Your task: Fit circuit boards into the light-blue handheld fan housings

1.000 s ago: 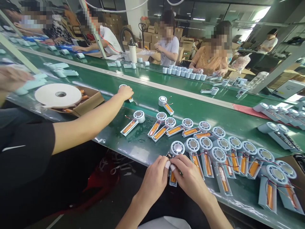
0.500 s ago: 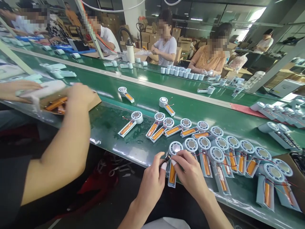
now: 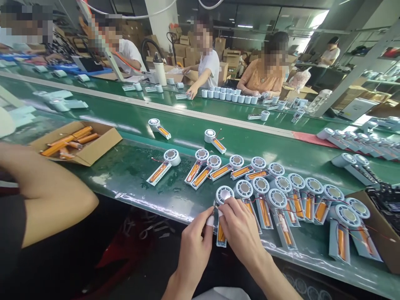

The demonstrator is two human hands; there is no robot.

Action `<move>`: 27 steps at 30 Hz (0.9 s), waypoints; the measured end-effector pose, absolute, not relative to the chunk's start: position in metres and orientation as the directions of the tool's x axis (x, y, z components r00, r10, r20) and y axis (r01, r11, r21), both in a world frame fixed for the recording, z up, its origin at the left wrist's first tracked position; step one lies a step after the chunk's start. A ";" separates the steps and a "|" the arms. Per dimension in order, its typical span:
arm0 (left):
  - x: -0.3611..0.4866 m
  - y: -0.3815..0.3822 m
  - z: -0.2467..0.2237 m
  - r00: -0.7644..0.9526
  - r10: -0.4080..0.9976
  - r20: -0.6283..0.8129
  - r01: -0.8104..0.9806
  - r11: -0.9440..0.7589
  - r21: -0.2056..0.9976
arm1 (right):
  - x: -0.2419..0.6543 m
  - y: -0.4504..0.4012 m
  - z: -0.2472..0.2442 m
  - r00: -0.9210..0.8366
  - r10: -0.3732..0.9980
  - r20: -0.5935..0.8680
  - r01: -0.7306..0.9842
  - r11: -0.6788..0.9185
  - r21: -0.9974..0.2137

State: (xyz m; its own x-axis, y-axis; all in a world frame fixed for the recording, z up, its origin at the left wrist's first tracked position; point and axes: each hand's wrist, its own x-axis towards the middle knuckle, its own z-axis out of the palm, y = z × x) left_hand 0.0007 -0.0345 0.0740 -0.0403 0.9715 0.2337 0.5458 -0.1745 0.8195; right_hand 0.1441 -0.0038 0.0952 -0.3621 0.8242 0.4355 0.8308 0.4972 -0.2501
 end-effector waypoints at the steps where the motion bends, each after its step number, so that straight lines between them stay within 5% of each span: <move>1: 0.000 -0.035 0.074 -0.040 0.974 0.225 0.537 -0.169 0.826 | 0.144 -0.004 0.095 -0.357 0.829 0.431 0.831 0.493 -0.258; 5: -0.002 -0.034 0.077 -0.036 0.978 0.207 0.503 -0.161 0.849 | 0.145 -0.001 0.094 -0.372 0.833 0.409 0.816 0.504 -0.283; 13: -0.020 -0.019 0.084 0.076 0.997 -0.010 0.285 -0.012 0.958 | 0.158 0.013 0.099 -0.374 0.883 0.285 0.619 0.466 -0.632; 27: -0.033 -0.008 0.070 0.134 0.990 -0.040 0.289 -0.001 0.957 | 0.158 0.020 0.099 -0.386 0.875 0.293 0.585 0.477 -0.655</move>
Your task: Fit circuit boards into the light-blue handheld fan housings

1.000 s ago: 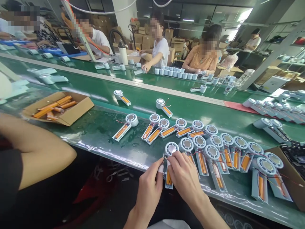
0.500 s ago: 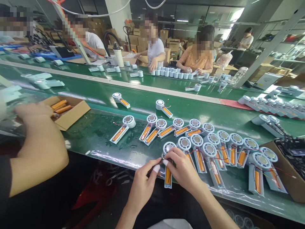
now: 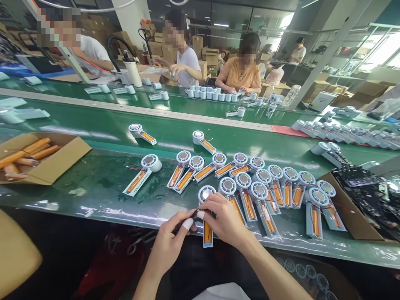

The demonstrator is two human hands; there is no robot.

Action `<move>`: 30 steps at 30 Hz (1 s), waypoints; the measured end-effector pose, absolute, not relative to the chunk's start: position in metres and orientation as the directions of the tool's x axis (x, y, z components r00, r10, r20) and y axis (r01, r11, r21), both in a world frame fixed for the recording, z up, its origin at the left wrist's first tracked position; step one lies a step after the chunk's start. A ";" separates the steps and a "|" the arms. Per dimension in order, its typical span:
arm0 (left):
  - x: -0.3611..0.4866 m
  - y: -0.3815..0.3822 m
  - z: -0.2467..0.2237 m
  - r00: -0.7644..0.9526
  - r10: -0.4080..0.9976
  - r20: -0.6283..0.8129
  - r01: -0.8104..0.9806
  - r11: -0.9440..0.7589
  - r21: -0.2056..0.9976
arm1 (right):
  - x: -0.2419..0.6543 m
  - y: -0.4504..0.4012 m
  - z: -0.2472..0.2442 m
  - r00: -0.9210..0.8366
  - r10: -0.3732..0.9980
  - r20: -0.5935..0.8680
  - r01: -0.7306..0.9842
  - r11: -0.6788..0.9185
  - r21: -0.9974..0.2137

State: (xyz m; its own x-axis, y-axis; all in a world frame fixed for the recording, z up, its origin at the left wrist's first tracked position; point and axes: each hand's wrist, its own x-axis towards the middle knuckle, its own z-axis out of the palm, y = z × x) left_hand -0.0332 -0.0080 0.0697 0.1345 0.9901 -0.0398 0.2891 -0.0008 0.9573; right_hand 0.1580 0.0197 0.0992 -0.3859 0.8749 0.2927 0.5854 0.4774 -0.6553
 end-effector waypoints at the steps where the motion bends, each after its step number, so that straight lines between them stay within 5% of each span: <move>1: -0.032 -0.008 0.070 0.140 0.989 -0.041 0.297 -0.002 0.955 | 0.160 0.019 0.099 -0.370 0.882 0.292 0.573 0.464 -0.675; 5: -0.030 -0.012 0.073 0.104 0.994 -0.041 0.381 -0.002 0.924 | 0.178 0.009 0.106 -0.294 0.918 0.265 0.544 0.389 -0.744; 10: -0.028 -0.019 0.071 0.070 0.998 -0.002 0.550 -0.037 0.834 | 0.186 -0.018 0.105 -0.288 0.955 0.064 0.762 0.269 -0.589; 13: -0.024 -0.020 0.070 0.128 0.988 0.082 0.641 -0.146 0.753 | 0.179 -0.028 0.096 -0.348 0.936 0.063 0.766 0.322 -0.556; 22: -0.019 -0.030 0.085 0.293 0.956 -0.003 0.884 -0.269 0.381 | 0.178 -0.007 0.083 -0.271 0.896 0.351 0.521 0.443 -0.729; 26: -0.019 -0.033 0.089 0.314 0.945 -0.087 0.926 -0.285 0.249 | 0.158 0.000 0.081 -0.105 0.981 0.163 0.289 0.186 -0.939; 30: -0.020 -0.035 0.091 0.333 0.935 -0.118 0.911 -0.287 0.295 | 0.150 0.004 0.081 -0.070 0.997 0.019 0.169 0.030 -0.985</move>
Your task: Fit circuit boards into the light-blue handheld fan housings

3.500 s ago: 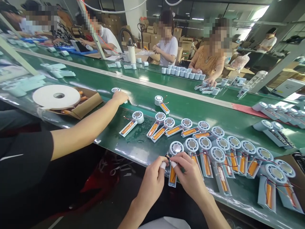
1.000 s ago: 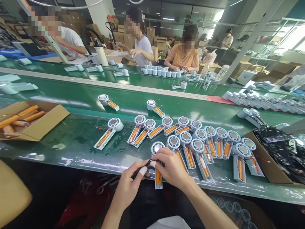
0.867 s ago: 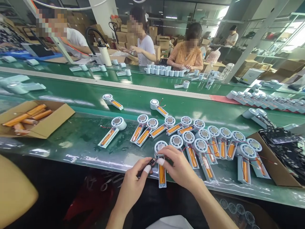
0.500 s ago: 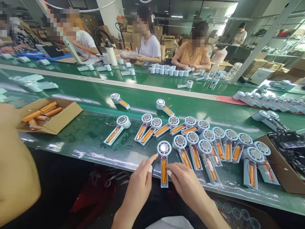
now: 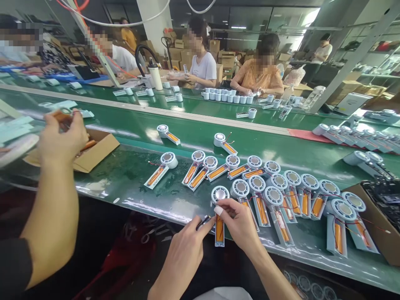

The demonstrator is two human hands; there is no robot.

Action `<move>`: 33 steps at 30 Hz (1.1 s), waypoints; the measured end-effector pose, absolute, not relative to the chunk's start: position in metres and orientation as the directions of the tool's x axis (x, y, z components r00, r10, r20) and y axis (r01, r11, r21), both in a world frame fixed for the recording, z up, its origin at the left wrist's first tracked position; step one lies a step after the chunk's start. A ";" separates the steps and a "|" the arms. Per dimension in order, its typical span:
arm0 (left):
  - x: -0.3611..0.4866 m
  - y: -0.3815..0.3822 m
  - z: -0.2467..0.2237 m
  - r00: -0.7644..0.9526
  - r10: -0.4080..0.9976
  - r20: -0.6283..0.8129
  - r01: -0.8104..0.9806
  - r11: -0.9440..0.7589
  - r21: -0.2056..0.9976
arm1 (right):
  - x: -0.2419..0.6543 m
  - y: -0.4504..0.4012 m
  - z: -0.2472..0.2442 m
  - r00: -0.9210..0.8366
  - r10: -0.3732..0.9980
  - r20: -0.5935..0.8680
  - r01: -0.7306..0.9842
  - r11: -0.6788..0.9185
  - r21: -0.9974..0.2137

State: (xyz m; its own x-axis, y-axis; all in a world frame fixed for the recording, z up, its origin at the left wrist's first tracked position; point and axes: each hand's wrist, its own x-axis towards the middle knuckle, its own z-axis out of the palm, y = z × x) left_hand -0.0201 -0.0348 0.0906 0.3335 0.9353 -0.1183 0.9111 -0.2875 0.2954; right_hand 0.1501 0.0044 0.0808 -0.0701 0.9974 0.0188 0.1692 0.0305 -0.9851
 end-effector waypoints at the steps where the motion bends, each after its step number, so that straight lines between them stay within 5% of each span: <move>1: -0.020 -0.035 0.091 0.337 0.935 -0.113 0.905 -0.289 0.311 | 0.151 0.005 0.081 -0.090 0.996 0.013 0.161 0.028 -0.986; 8: -0.020 -0.035 0.089 0.312 0.950 -0.033 0.878 -0.274 0.391 | 0.155 0.005 0.080 -0.152 0.984 -0.089 0.089 -0.076 -0.993; 13: -0.016 -0.038 0.080 0.158 0.980 0.123 0.741 -0.200 0.641 | 0.155 0.008 0.081 -0.174 0.977 -0.125 0.096 -0.109 -0.989; 19: -0.012 -0.038 0.085 0.004 0.999 0.033 0.571 -0.029 0.820 | 0.154 0.004 0.093 -0.193 0.980 -0.043 0.284 0.014 -0.959; 23: -0.009 -0.037 0.088 -0.009 0.998 0.066 0.579 -0.049 0.814 | 0.154 0.001 0.098 -0.241 0.961 0.134 0.509 0.243 -0.826; 33: -0.004 -0.041 0.077 0.045 0.918 0.394 0.706 -0.309 0.638 | 0.144 -0.007 0.090 -0.259 0.924 0.282 0.722 0.379 -0.579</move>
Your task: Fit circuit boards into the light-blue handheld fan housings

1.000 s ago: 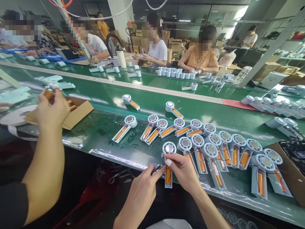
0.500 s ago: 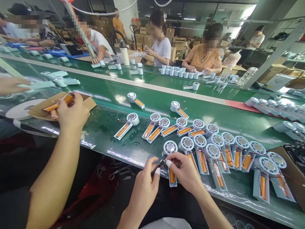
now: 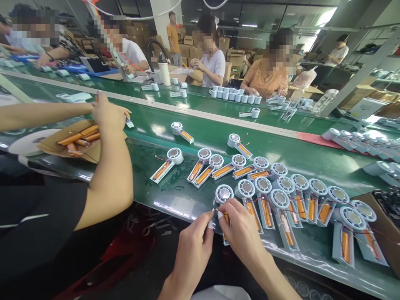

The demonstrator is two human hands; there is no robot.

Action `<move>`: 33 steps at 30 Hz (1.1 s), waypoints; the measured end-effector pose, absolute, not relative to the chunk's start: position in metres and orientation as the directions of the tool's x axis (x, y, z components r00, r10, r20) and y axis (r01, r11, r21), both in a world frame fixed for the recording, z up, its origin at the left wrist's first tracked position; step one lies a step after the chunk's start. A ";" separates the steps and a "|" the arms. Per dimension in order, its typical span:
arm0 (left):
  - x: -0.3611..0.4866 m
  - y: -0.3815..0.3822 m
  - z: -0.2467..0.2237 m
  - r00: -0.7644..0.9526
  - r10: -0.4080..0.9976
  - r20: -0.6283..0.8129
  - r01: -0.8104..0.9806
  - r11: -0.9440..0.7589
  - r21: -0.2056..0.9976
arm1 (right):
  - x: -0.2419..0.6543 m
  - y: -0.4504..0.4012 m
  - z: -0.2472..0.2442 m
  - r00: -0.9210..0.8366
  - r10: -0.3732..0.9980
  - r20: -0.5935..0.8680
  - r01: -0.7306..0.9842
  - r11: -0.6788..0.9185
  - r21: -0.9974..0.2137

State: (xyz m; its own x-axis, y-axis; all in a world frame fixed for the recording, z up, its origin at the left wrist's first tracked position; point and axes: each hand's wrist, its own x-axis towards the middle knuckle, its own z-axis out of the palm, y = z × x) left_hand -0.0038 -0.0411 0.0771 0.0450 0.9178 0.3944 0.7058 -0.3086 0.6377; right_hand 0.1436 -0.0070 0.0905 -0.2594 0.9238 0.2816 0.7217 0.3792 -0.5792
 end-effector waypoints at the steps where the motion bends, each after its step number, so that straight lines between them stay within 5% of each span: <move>1: -0.003 -0.042 0.076 0.041 0.909 0.414 0.709 -0.318 0.629 | 0.142 -0.008 0.090 -0.261 0.916 0.304 0.744 0.391 -0.542; 3: -0.003 -0.042 0.075 0.031 0.902 0.430 0.706 -0.324 0.629 | 0.140 -0.009 0.089 -0.262 0.908 0.326 0.742 0.406 -0.534; 9: -0.021 -0.033 0.084 0.084 0.962 0.258 0.537 -0.262 0.802 | 0.155 0.006 0.096 -0.329 0.932 0.155 0.448 0.299 -0.843; 16: -0.032 -0.022 0.090 0.147 0.989 0.022 0.404 -0.080 0.911 | 0.165 0.013 0.102 -0.419 0.898 0.136 0.376 0.308 -0.874; 22: -0.019 -0.025 0.082 0.134 0.949 0.284 0.579 -0.308 0.755 | 0.157 0.011 0.093 -0.298 0.955 0.013 0.295 0.105 -0.950; 28: 0.002 -0.051 0.091 0.278 0.886 0.371 0.753 -0.440 0.488 | 0.162 0.004 0.095 -0.358 0.904 -0.235 -0.139 -0.300 -0.944; 31: 0.006 -0.056 0.094 0.340 0.854 0.393 0.678 -0.512 0.527 | 0.168 0.004 0.093 -0.305 0.900 -0.311 -0.282 -0.397 -0.873; 33: 0.007 -0.052 0.090 0.230 0.908 0.350 0.599 -0.416 0.685 | 0.170 0.004 0.091 -0.293 0.902 -0.316 -0.321 -0.405 -0.856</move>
